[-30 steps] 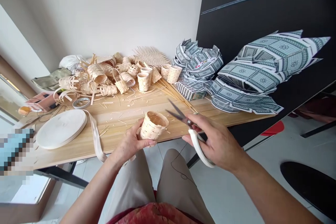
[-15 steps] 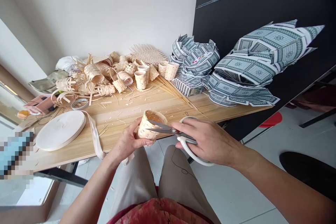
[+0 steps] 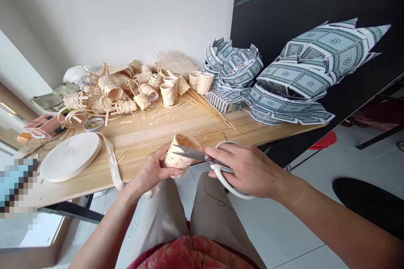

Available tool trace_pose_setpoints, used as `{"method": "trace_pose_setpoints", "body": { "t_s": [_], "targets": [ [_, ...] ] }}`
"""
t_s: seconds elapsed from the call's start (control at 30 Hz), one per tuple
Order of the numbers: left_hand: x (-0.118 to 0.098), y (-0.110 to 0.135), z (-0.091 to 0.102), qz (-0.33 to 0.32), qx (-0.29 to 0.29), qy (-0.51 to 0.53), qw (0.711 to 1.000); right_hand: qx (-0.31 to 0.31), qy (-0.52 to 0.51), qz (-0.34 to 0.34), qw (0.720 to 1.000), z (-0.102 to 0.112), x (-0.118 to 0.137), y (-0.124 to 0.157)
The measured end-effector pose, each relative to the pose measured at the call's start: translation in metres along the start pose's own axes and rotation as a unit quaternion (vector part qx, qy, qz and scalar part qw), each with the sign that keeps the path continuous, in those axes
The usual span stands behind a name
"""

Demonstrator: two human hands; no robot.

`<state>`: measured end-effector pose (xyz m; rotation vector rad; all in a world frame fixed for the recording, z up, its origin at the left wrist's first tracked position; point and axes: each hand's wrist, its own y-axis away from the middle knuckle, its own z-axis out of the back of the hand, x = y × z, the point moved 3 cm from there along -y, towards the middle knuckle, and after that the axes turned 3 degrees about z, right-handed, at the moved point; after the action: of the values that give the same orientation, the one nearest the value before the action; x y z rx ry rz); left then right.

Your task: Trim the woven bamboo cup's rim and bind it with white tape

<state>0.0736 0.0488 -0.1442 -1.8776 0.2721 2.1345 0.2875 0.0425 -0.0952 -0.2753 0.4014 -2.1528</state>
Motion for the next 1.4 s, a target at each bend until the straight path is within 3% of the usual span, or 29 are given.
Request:
{"method": "trace_pose_setpoints", "body": {
  "t_s": [0.27,0.57,1.07,1.4],
  "targets": [
    [0.003,-0.001,-0.001,0.017,0.013,0.043,0.999,-0.027,0.015,0.018,0.999,-0.008,-0.001,0.0],
    [0.003,0.0,0.001,0.004,-0.001,0.069,0.998,0.005,0.035,-0.008,0.999,0.009,-0.003,-0.004],
    [-0.001,0.001,-0.002,-0.005,-0.006,0.05,0.999,0.047,-0.036,-0.001,0.998,0.005,0.003,-0.003],
    [0.003,0.001,-0.007,-0.011,-0.005,0.085,0.996,0.027,-0.024,0.011,0.999,0.001,0.003,0.0]
  ]
}}
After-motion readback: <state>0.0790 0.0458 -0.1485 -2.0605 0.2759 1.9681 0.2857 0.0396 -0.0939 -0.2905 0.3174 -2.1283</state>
